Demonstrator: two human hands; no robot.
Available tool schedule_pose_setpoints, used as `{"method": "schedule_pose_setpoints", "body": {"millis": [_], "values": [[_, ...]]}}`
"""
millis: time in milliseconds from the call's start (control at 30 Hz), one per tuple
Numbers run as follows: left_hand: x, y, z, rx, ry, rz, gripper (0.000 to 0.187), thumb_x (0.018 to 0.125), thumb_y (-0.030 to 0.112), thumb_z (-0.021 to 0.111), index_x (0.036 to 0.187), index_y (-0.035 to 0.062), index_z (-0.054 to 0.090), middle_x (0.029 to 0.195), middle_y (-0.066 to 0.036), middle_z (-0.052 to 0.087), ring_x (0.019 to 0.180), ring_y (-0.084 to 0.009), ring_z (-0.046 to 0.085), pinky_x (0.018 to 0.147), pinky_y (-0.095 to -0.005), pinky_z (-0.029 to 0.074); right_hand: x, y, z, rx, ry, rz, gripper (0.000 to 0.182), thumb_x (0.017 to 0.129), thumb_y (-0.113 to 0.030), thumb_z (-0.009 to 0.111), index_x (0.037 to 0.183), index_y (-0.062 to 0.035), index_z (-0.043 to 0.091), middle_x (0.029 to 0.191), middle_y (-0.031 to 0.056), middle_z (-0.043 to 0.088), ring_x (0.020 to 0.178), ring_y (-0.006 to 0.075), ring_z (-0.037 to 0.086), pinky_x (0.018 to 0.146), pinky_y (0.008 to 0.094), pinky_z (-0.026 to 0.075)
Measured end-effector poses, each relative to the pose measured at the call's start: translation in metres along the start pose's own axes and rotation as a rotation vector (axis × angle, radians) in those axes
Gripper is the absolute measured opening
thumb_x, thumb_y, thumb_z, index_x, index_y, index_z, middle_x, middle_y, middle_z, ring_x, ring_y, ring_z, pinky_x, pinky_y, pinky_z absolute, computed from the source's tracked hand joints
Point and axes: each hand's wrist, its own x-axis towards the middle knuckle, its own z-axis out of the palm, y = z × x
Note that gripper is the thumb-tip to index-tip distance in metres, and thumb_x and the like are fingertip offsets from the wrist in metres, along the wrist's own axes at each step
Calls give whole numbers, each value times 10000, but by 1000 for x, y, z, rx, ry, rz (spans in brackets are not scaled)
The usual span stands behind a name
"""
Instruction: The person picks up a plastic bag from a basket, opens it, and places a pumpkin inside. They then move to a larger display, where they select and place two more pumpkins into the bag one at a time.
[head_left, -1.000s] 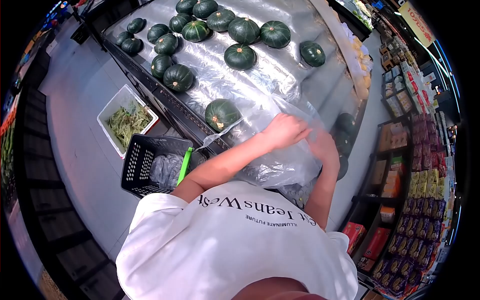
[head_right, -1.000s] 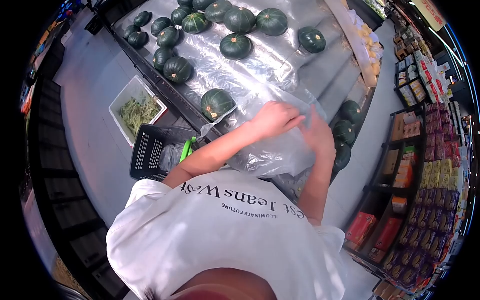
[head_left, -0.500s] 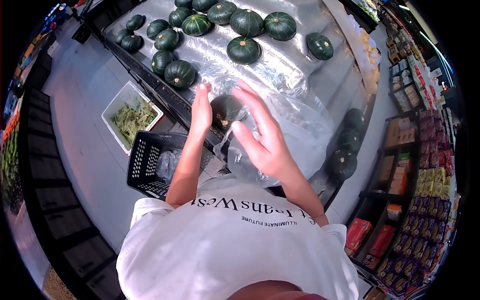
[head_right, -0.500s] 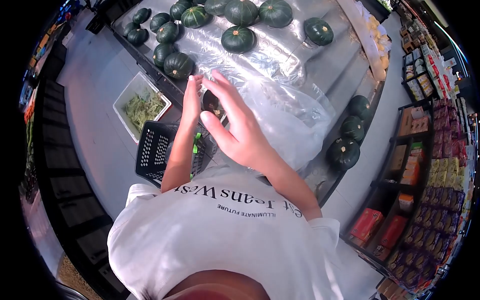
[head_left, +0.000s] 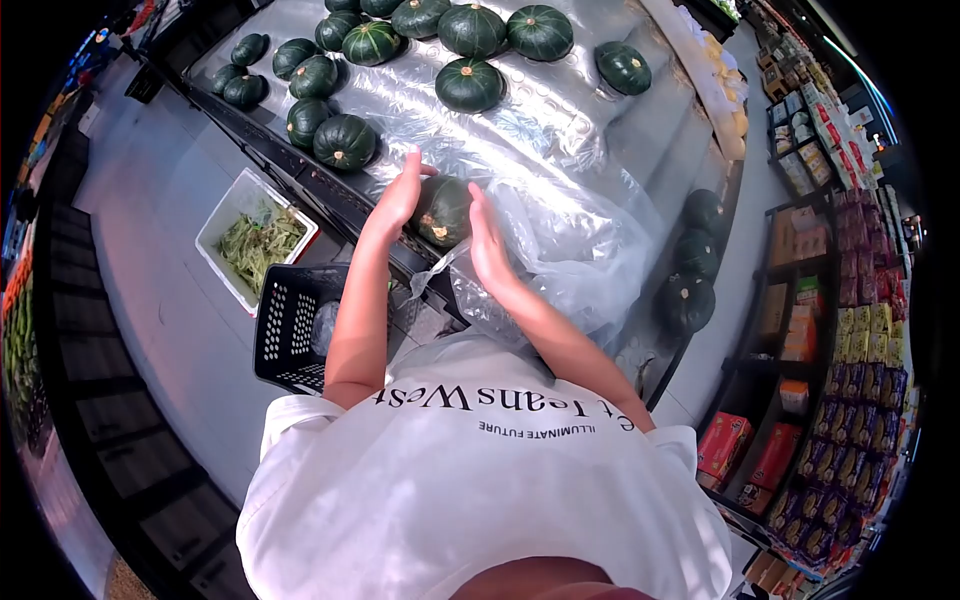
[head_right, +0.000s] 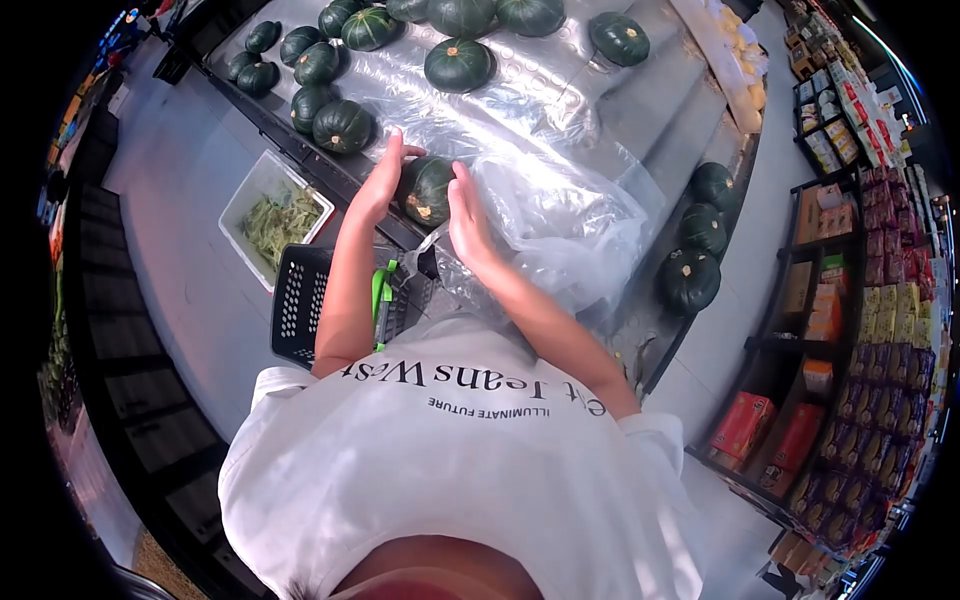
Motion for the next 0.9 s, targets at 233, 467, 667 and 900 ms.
{"method": "schedule_pose_setpoints", "body": {"millis": [233,467,667,900], "values": [[-35,39,13,-208,69,-71,716,918,599,229,1146,-7,533,1088,-167,554,1016,-227,501,927,-329,362,-2,-31,9,-144,30,-31,651,964,-459,258,1378,44,243,1445,264,168,1363,370,129,1109,412,107],[-63,78,-3,-365,60,189,692,931,572,189,1193,20,514,1183,-139,533,1075,-253,484,952,-369,352,-8,-101,5,-223,-50,-354,541,979,-336,308,1380,24,258,1458,240,152,1354,405,137,1101,440,136],[-76,114,46,-587,-251,283,720,920,597,177,1273,19,423,1228,-153,493,1146,-273,479,974,-422,371,8,-145,-38,-691,211,-858,564,896,-447,415,1264,-28,499,1378,205,371,1198,411,374,1001,474,281],[-35,91,122,-342,-388,65,769,892,651,196,1373,64,320,1236,-111,463,1110,-236,477,891,-394,402,2,-123,-102,-701,375,-462,456,918,-347,408,1216,-19,517,1253,196,493,1156,378,436,978,428,337]]}}
